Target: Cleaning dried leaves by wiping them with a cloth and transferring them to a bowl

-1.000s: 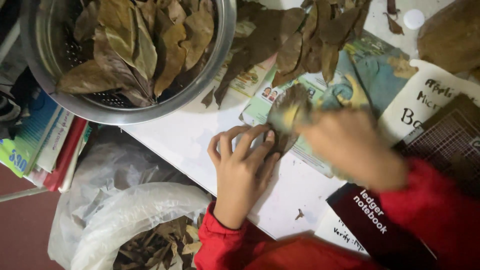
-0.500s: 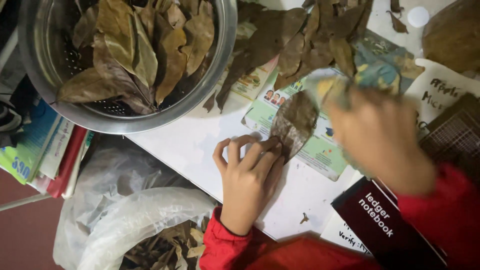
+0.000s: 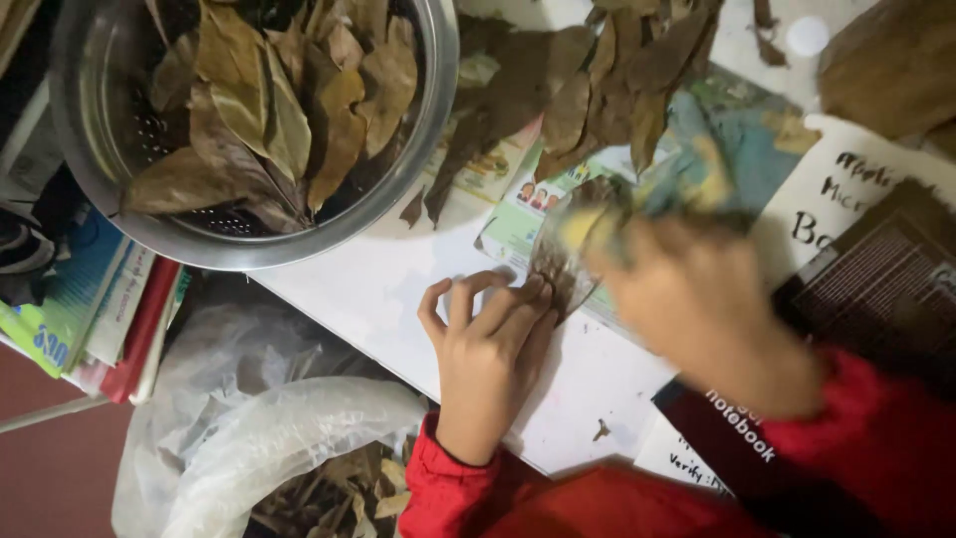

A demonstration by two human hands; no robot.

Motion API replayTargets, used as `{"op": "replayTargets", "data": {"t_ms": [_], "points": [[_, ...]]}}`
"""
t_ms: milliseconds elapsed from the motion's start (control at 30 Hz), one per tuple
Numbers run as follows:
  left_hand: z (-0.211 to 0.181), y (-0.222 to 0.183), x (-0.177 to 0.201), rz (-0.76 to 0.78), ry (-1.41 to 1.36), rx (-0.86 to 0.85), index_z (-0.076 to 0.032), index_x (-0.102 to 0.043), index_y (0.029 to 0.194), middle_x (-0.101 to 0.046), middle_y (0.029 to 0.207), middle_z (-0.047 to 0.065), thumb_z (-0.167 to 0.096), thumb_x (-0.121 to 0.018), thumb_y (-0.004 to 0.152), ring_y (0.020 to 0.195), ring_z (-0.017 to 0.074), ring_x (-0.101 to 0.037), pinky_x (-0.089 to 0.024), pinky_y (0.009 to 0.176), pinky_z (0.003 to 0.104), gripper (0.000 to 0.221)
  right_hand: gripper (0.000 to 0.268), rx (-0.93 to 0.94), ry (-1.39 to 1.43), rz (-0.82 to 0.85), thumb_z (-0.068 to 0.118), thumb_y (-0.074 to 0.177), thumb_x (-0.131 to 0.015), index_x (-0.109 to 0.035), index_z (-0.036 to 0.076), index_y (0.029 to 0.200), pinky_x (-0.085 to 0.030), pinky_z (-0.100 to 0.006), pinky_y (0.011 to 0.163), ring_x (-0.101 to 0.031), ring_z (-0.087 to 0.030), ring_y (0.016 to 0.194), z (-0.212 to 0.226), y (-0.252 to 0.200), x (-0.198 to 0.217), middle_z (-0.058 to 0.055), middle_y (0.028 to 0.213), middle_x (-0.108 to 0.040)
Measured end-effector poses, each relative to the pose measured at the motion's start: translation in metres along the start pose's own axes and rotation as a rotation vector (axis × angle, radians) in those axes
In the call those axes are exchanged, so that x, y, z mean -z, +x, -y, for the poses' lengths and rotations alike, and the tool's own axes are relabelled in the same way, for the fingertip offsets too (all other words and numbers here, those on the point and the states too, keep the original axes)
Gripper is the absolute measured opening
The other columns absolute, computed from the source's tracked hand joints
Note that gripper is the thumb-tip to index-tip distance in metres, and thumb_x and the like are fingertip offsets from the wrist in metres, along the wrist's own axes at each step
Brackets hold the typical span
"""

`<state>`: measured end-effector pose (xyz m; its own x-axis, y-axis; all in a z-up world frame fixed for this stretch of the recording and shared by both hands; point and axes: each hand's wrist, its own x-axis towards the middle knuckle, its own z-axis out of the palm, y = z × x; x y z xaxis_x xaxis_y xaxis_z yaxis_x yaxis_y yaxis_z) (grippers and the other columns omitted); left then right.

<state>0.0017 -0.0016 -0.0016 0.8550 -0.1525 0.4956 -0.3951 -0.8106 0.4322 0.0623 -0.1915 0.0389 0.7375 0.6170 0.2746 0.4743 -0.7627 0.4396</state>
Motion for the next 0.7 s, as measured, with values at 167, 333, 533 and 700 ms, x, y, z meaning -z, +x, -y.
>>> {"op": "replayTargets", "data": {"t_ms": [167, 333, 533, 700], "points": [[0.000, -0.003, -0.002, -0.002, 0.004, -0.002, -0.014, -0.072, 0.097, -0.069, 0.100, -0.007, -0.019, -0.073, 0.097, 0.104, 0.0270, -0.060, -0.033, 0.098, 0.051, 0.006, 0.019, 0.139, 0.185, 0.233, 0.021, 0.088, -0.067, -0.074, 0.032, 0.102, -0.047, -0.033, 0.038, -0.064, -0.019, 0.049, 0.018, -0.011, -0.025, -0.001, 0.077, -0.067], [0.000, -0.004, -0.001, 0.007, 0.012, 0.004, -0.014, -0.071, 0.096, -0.065, 0.095, -0.004, -0.020, -0.074, 0.097, 0.102, 0.0278, -0.059, -0.032, 0.097, 0.051, 0.007, 0.034, 0.058, -0.036, 0.282, 0.028, 0.098, -0.063, -0.066, 0.046, 0.127, -0.051, -0.027, 0.038, -0.064, -0.009, 0.039, -0.016, 0.013, -0.028, 0.006, 0.064, -0.071], [-0.003, -0.005, 0.000, -0.008, -0.012, 0.017, -0.011, -0.071, 0.092, -0.064, 0.092, 0.001, -0.020, -0.077, 0.094, 0.100, 0.0300, -0.058, -0.034, 0.095, 0.051, 0.011, 0.016, 0.085, -0.023, 0.273, 0.026, 0.093, -0.065, -0.070, 0.032, 0.107, -0.046, -0.024, 0.038, -0.067, -0.011, 0.053, -0.001, -0.014, 0.024, 0.000, 0.085, -0.073], [0.000, -0.001, 0.001, 0.028, -0.007, 0.016, -0.013, -0.071, 0.093, -0.064, 0.093, -0.001, -0.019, -0.074, 0.095, 0.104, 0.0303, -0.057, -0.033, 0.096, 0.052, 0.007, 0.021, 0.060, 0.162, 0.625, 0.027, 0.089, -0.065, -0.070, 0.041, 0.104, -0.048, -0.036, 0.043, -0.072, -0.022, 0.056, 0.013, -0.020, -0.026, 0.006, 0.065, -0.071]]}}
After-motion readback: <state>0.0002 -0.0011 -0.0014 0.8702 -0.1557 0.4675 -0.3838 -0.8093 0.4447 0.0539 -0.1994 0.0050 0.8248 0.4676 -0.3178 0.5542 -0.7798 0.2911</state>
